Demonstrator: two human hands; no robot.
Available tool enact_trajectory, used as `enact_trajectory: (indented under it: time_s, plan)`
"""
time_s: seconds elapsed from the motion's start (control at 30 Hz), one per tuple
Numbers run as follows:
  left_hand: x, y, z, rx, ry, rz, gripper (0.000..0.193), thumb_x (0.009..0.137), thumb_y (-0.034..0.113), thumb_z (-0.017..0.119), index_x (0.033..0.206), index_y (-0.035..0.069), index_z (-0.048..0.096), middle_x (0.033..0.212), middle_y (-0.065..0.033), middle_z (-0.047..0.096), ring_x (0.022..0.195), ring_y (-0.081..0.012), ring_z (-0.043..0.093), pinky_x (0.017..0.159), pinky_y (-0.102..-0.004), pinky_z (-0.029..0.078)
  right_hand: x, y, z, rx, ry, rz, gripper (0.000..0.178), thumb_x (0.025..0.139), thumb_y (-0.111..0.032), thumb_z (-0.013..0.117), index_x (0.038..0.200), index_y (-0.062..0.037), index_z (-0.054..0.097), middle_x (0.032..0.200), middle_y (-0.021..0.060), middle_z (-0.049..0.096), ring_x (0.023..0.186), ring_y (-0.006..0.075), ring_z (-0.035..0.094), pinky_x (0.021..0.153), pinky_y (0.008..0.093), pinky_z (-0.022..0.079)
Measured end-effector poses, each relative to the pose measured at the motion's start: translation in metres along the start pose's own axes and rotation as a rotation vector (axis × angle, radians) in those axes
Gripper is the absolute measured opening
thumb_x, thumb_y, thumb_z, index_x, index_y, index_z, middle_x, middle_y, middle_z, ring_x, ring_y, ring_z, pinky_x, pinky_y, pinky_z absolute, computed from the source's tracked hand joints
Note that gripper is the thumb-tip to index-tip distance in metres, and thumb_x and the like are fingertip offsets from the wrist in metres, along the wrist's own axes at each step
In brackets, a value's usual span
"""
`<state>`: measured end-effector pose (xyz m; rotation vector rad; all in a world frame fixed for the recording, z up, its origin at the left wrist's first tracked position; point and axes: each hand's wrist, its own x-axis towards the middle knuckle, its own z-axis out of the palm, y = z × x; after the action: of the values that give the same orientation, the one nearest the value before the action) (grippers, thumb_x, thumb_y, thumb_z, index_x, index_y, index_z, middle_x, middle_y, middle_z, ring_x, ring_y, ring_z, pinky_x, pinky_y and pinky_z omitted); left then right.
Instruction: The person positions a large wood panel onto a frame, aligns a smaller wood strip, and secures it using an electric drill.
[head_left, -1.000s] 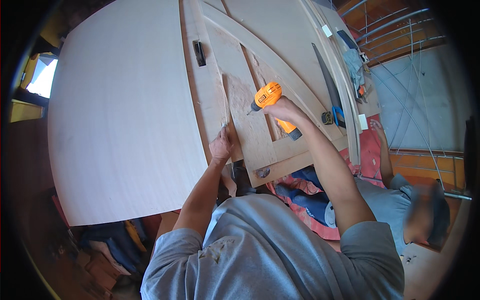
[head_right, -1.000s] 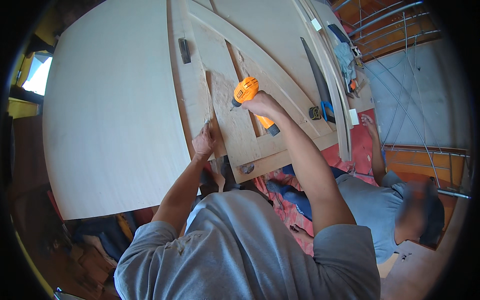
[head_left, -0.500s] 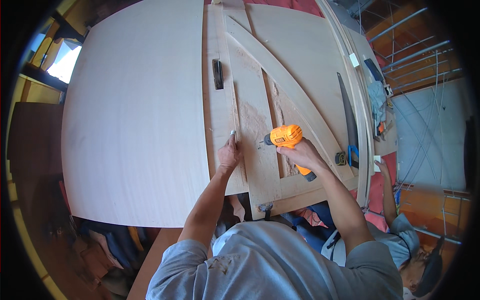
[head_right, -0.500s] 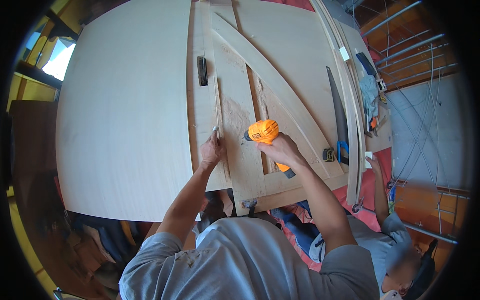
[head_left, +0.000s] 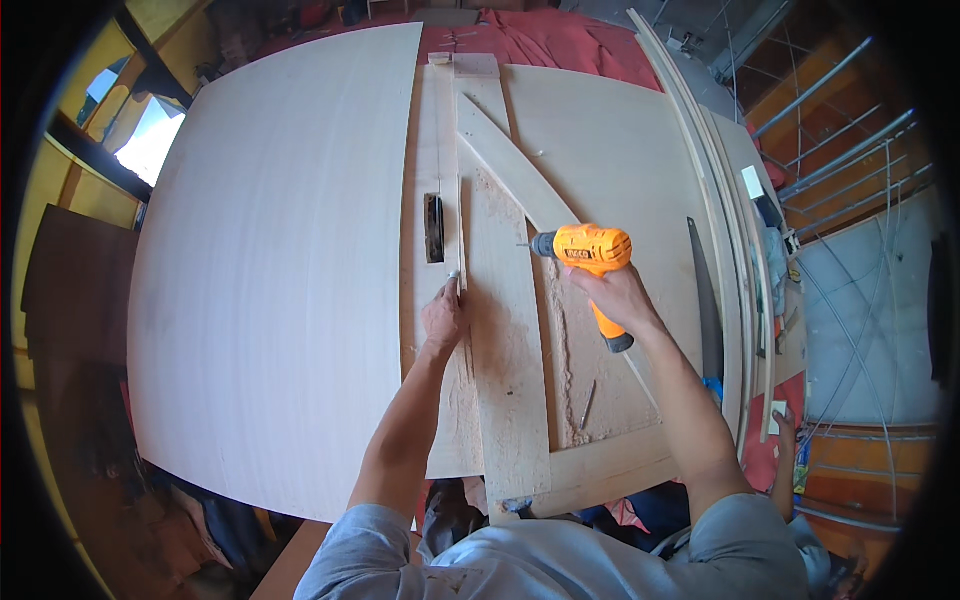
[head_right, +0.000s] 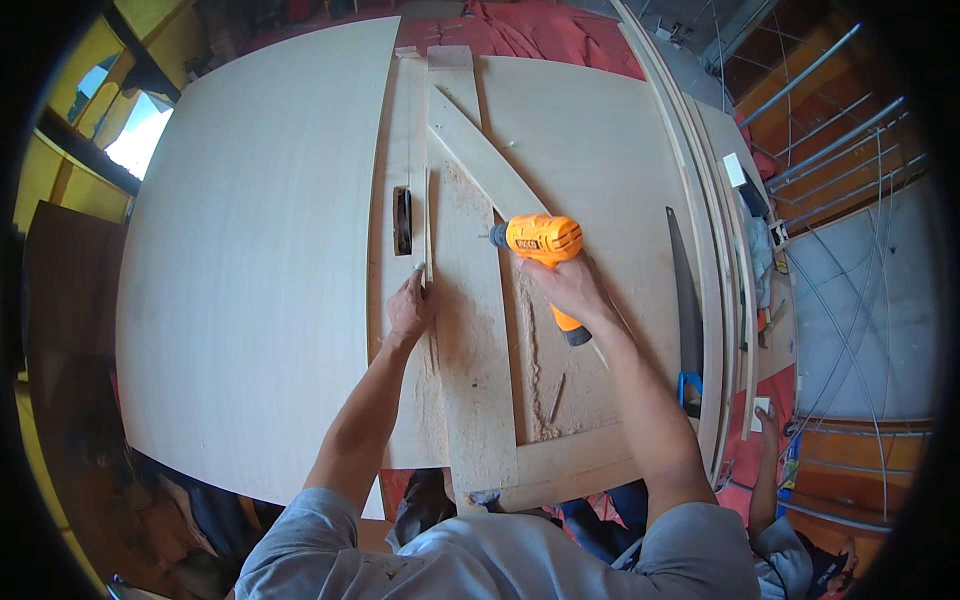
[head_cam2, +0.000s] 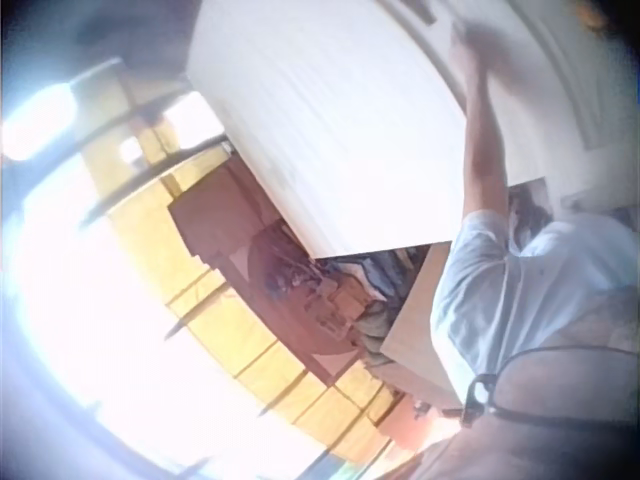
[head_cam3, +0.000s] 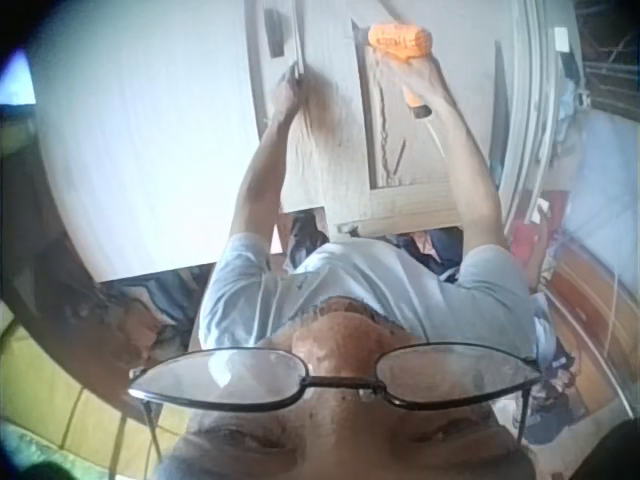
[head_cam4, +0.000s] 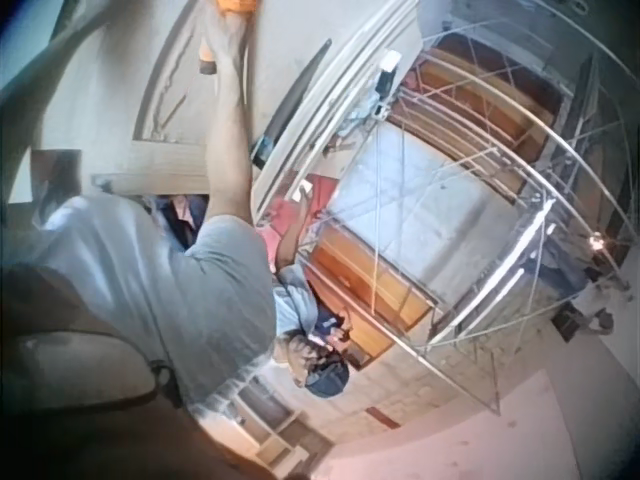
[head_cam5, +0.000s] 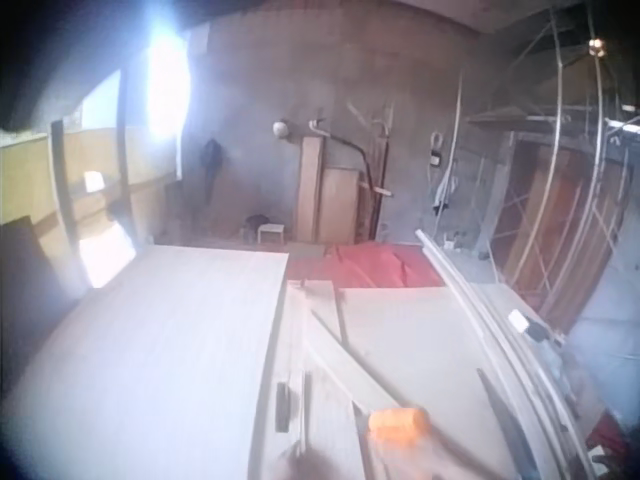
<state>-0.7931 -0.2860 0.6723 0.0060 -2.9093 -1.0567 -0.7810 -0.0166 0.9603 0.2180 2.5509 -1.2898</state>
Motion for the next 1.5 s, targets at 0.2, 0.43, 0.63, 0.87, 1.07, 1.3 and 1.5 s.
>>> enact_trajectory:
  time_s: [0.2,0.43,0.63,0.87,1.07,1.3,1.5]
  plan:
    - [0.003,0.003,-0.002,-0.129,-0.001,0.015,0.053,0.092,0.022,0.066,0.144,0.012,0.062,0.092,-0.0126,0.074,0.079,-0.0338,0.073,0.072,-0.0459,0.058,0.158,-0.01,-0.025,0.078,0.137,-0.064,0.03,0.094,-0.034,0.073,0.104,-0.0068,0.068,0.077,0.0015,0.062,0.061,0.0133,0.063,0.06,0.0335,0.054]
    - [-0.001,-0.002,0.003,-0.101,0.069,0.012,0.053,0.088,0.019,0.068,0.141,0.011,0.065,0.082,-0.0082,0.07,0.069,-0.0299,0.069,0.065,-0.0404,0.056,0.38,-0.019,-0.007,0.091,0.099,-0.062,0.042,0.087,-0.042,0.074,0.109,-0.0065,0.069,0.089,0.0062,0.07,0.077,0.0199,0.072,0.073,0.038,0.058]
    - [0.001,0.004,0.002,-0.075,0.053,0.026,0.058,0.084,0.017,0.069,0.142,0.011,0.064,0.087,-0.0062,0.071,0.07,-0.0286,0.07,0.065,-0.0396,0.057,0.508,-0.029,0.02,0.013,0.256,-0.049,0.03,0.086,-0.033,0.077,0.099,-0.0086,0.068,0.079,0.0038,0.066,0.066,0.0158,0.065,0.065,0.0365,0.057]
    - [0.002,-0.001,0.001,-0.102,0.034,0.009,0.062,0.081,0.019,0.071,0.143,0.009,0.064,0.086,-0.0058,0.071,0.071,-0.0276,0.071,0.065,-0.0381,0.057,0.552,-0.034,0.029,-0.103,0.173,-0.008,0.058,0.083,-0.047,0.075,0.127,-0.0096,0.069,0.114,0.0081,0.074,0.1,0.0238,0.073,0.09,0.0392,0.058]
    - [0.004,-0.001,0.0,-0.118,0.018,-0.014,0.067,0.078,0.019,0.073,0.144,0.01,0.063,0.085,-0.005,0.071,0.071,-0.0272,0.071,0.065,-0.038,0.058,0.548,-0.04,0.029,-0.116,0.168,-0.016,0.056,0.082,-0.046,0.074,0.125,-0.0108,0.069,0.113,0.0081,0.075,0.1,0.0227,0.073,0.089,0.0386,0.058]
    - [0.003,-0.004,0.004,-0.104,0.017,0.017,0.067,0.078,0.018,0.073,0.144,0.01,0.062,0.085,-0.0049,0.07,0.07,-0.0264,0.071,0.064,-0.0378,0.057,0.536,-0.05,0.025,-0.248,0.16,-0.039,0.052,0.084,-0.047,0.071,0.124,-0.013,0.07,0.113,0.0078,0.075,0.1,0.0229,0.073,0.089,0.039,0.057]
    - [0.003,0.001,0.0,-0.098,0.033,0.022,0.063,0.081,0.018,0.072,0.143,0.009,0.062,0.086,-0.0055,0.07,0.07,-0.0268,0.071,0.064,-0.0385,0.057,0.525,-0.052,0.026,-0.265,0.18,-0.092,0.048,0.084,-0.044,0.072,0.119,-0.0114,0.07,0.105,0.0074,0.074,0.093,0.0218,0.073,0.084,0.0383,0.057]
